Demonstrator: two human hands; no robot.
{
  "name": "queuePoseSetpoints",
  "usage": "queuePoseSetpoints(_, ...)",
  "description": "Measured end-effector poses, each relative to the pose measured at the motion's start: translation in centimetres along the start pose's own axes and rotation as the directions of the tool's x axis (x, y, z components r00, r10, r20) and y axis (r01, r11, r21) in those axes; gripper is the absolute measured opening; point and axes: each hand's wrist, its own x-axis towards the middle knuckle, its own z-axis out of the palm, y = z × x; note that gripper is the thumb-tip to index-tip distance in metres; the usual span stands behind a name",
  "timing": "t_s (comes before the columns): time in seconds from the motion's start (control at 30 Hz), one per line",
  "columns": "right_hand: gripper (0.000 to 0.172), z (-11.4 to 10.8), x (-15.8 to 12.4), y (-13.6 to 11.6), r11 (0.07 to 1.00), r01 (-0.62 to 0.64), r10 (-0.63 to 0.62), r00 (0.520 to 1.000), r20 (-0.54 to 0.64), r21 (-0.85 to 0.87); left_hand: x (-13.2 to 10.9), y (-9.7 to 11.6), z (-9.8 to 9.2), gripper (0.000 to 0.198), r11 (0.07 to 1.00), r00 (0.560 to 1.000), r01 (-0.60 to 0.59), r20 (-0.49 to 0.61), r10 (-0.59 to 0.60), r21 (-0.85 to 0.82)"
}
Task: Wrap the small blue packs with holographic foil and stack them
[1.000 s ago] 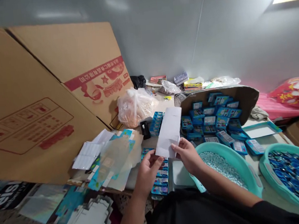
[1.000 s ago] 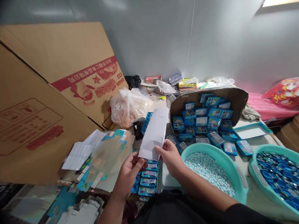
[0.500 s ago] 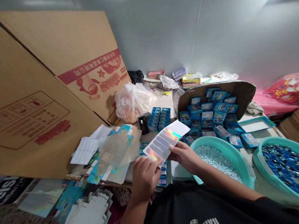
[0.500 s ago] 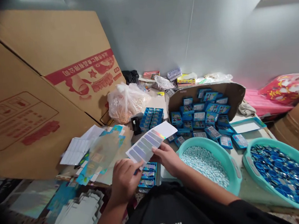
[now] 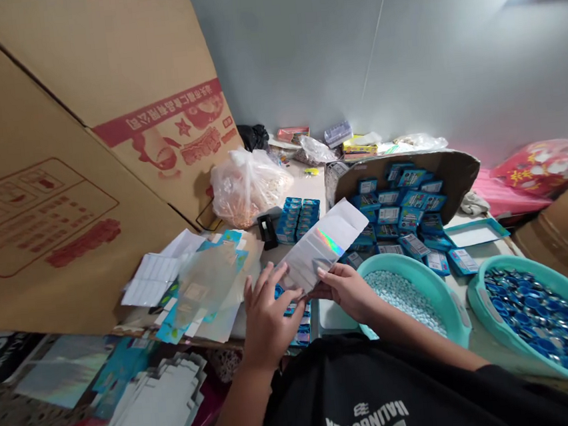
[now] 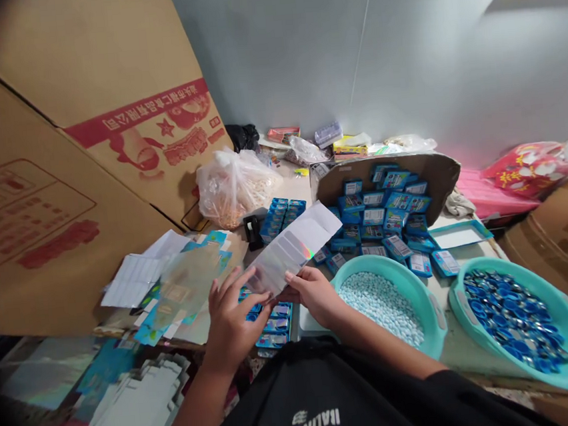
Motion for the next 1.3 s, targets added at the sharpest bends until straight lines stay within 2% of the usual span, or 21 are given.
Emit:
queuePoseSetpoints(0.07,0.04,0.0,-0.1,-0.2,1.0,-0.004,0.004,1.0,-0.005,-0.023,0.2,-0.6,0.1,0.009,0.983,0.996,0.008,0.083,0.007,-0.182)
queuePoseSetpoints(0.13,0.04,0.0,-0.3,-0.4,1.0,-0.014,0.014,1.0,-0.012,-0.019,0.3,-1.0,0.2,0.009,0.931,0.991,0.086,0.128,-0.043,-0.355)
queuePoseSetpoints(0.27,0.037,0.0,-0.6,-0.2,0.998,-0.046,0.047,0.999,-0.017,0.044,0.3,-1.5,0.2,0.011,0.815,0.96,0.271,0.205,-0.19,-0.512)
queuePoseSetpoints(0.37,0.036,-0.1,-0.5,0.4,0.996,-0.059,0.059,0.998,-0.01,0.071,-0.1,-2.1,0.5,0.012,0.783,0.947,0.313,0.236,-0.217,-0.537)
queuePoseSetpoints(0.6,0.035,0.1,-0.3,1.2,0.992,-0.088,0.092,0.995,-0.048,0.088,-1.7,-3.0,1.8,0.015,0.79,0.96,0.279,0.181,-0.214,-0.545)
queuePoseSetpoints(0.8,0.03,0.8,-0.3,1.0,0.991,-0.086,0.09,0.995,-0.034,0.107,-1.7,-3.0,1.2,0.025,0.83,0.985,0.17,0.107,-0.133,-0.531)
queuePoseSetpoints(0.87,0.029,1.0,-0.2,1.1,0.991,-0.09,0.094,0.995,-0.039,0.102,-1.6,-3.0,1.0,0.021,0.842,0.989,0.15,0.073,-0.132,-0.517)
queuePoseSetpoints(0.93,0.029,1.0,-0.1,1.2,0.991,-0.089,0.094,0.994,-0.051,0.097,-1.6,-3.0,0.9,0.017,0.834,0.987,0.16,0.062,-0.15,-0.528)
queuePoseSetpoints(1.1,0.03,1.1,-0.2,1.3,0.995,-0.079,0.083,0.994,-0.067,0.064,-1.5,-2.8,0.9,0.014,0.775,0.971,0.237,0.116,-0.21,-0.586)
queuePoseSetpoints(1.3,0.037,0.9,-0.2,1.4,0.997,-0.082,0.081,0.995,-0.059,-0.013,-1.7,-3.1,1.3,0.015,0.804,0.973,0.228,0.102,-0.206,-0.549)
